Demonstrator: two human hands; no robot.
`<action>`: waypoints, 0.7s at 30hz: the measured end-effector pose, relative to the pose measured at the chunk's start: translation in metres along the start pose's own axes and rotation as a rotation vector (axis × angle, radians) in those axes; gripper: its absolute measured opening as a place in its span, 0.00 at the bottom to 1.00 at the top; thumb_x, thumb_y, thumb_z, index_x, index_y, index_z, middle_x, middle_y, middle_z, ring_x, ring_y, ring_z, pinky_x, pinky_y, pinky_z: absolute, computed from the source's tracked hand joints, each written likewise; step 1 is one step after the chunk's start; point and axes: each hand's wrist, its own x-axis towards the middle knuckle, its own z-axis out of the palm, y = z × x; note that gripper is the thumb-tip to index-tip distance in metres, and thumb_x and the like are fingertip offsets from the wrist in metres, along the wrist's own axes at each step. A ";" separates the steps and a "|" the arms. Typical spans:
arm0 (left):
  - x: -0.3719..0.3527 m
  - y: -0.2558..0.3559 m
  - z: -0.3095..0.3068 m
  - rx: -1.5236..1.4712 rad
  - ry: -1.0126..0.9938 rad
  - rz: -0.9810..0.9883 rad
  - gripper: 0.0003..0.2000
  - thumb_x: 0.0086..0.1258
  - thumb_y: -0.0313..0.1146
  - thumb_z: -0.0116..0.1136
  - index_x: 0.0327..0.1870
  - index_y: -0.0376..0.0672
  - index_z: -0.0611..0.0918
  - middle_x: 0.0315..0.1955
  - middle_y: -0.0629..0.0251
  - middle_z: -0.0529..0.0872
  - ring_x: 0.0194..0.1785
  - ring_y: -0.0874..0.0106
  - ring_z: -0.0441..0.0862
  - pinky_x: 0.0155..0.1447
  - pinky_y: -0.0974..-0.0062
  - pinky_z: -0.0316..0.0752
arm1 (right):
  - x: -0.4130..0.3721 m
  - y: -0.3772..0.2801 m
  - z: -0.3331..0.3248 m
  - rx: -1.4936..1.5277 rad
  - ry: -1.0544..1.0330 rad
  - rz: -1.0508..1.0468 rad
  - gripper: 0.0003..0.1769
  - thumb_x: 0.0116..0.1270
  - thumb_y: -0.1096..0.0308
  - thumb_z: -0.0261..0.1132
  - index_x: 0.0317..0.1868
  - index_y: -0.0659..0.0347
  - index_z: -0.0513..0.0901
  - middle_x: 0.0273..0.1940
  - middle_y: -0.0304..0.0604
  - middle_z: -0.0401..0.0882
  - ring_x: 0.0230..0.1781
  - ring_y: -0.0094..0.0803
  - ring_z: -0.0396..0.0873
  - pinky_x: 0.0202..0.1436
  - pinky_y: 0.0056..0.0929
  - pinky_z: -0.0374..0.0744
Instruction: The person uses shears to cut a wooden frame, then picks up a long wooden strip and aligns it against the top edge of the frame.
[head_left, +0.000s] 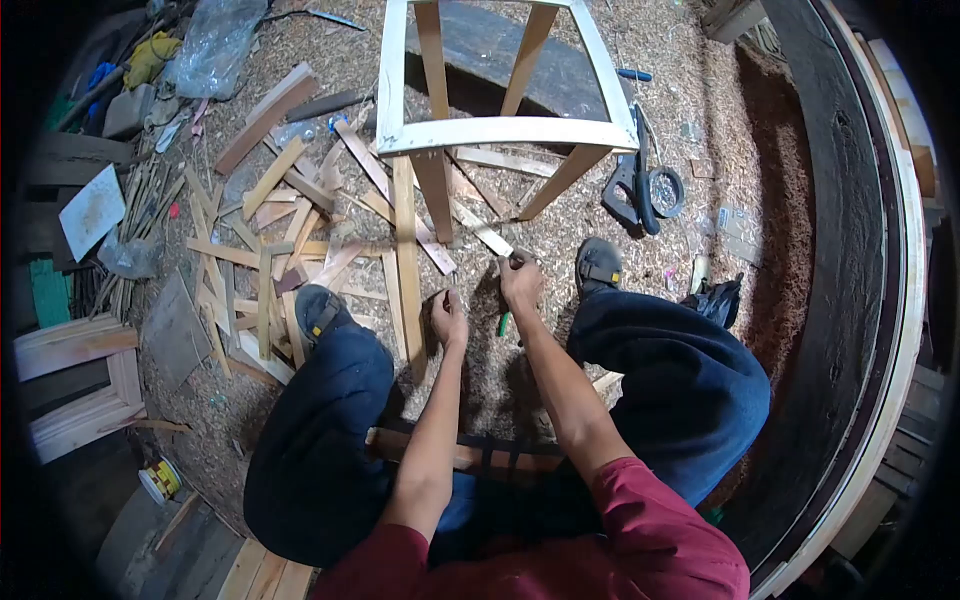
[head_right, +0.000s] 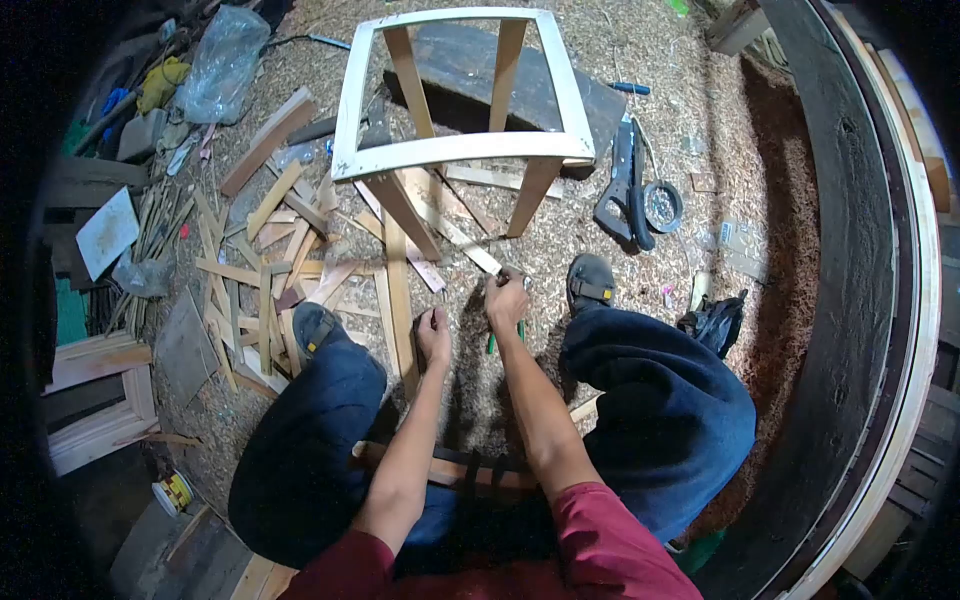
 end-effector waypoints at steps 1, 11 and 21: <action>0.002 0.000 0.001 0.036 0.004 0.004 0.17 0.73 0.43 0.57 0.47 0.35 0.82 0.37 0.56 0.86 0.40 0.66 0.83 0.48 0.69 0.75 | 0.001 -0.004 0.002 0.012 0.001 -0.002 0.19 0.59 0.59 0.69 0.49 0.56 0.84 0.40 0.50 0.86 0.42 0.49 0.84 0.49 0.44 0.79; 0.014 0.021 -0.010 -0.019 -0.064 0.019 0.18 0.73 0.44 0.55 0.48 0.34 0.82 0.36 0.54 0.87 0.40 0.62 0.83 0.49 0.66 0.75 | 0.015 0.048 -0.008 0.529 0.099 0.018 0.08 0.62 0.70 0.66 0.39 0.64 0.78 0.32 0.37 0.77 0.33 0.25 0.75 0.41 0.23 0.74; 0.003 0.104 0.002 -0.052 0.036 0.245 0.14 0.74 0.40 0.55 0.48 0.38 0.83 0.39 0.52 0.87 0.42 0.60 0.85 0.50 0.66 0.76 | 0.025 -0.017 -0.168 0.498 0.165 -0.135 0.16 0.61 0.59 0.62 0.38 0.66 0.76 0.26 0.47 0.77 0.28 0.37 0.75 0.39 0.38 0.75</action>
